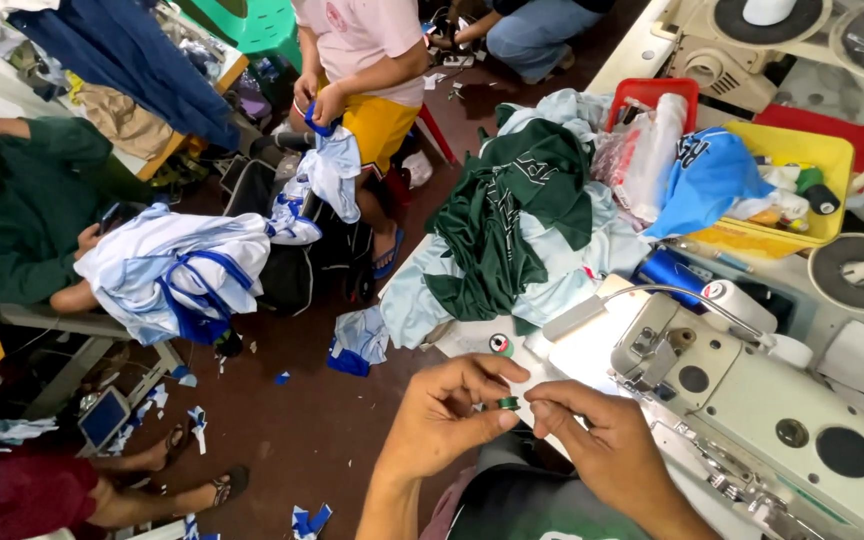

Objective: Threading an industrial overlock sewing machine by guiding thread through various tensioners and eyelets.

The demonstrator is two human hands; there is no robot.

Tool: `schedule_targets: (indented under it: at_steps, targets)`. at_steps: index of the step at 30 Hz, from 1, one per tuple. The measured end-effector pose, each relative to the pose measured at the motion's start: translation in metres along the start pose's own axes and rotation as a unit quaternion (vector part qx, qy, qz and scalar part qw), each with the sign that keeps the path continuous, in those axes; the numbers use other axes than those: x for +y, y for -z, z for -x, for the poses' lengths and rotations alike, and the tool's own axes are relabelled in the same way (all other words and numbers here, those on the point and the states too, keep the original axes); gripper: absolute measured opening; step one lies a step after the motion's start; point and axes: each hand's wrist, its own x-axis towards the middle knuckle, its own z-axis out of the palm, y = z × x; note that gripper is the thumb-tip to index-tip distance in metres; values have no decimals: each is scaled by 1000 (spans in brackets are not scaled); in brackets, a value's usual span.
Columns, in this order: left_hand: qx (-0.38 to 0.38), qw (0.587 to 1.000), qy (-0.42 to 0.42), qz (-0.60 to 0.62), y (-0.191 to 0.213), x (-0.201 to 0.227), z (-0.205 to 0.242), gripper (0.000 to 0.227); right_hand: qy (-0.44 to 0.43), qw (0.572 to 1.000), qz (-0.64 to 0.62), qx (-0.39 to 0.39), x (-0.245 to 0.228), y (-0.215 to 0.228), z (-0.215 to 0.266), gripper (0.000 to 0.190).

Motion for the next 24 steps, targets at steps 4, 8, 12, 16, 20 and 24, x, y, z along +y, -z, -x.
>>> schedule_targets:
  at_steps: [4,8,12,16,20,24]
  targets:
    - [-11,999,38,31,-11,-2,-3,21,35,999,0,-6,2,-1,-2,14]
    - [-28,999,6,22,-18,-2,-9,31,61,997,53,3,12,2,0,17]
    - [-2,999,20,-47,-19,-1,-12,21,138,985,105,-2,-6,13,2,14]
    - [30,987,10,-159,-25,6,-18,22,253,951,175,-29,-19,31,7,11]
    - [-72,981,8,-183,-33,32,-18,15,259,950,156,77,-42,40,-5,8]
    - [-29,994,-63,-85,-31,37,-19,18,248,953,153,-82,-42,45,-4,15]
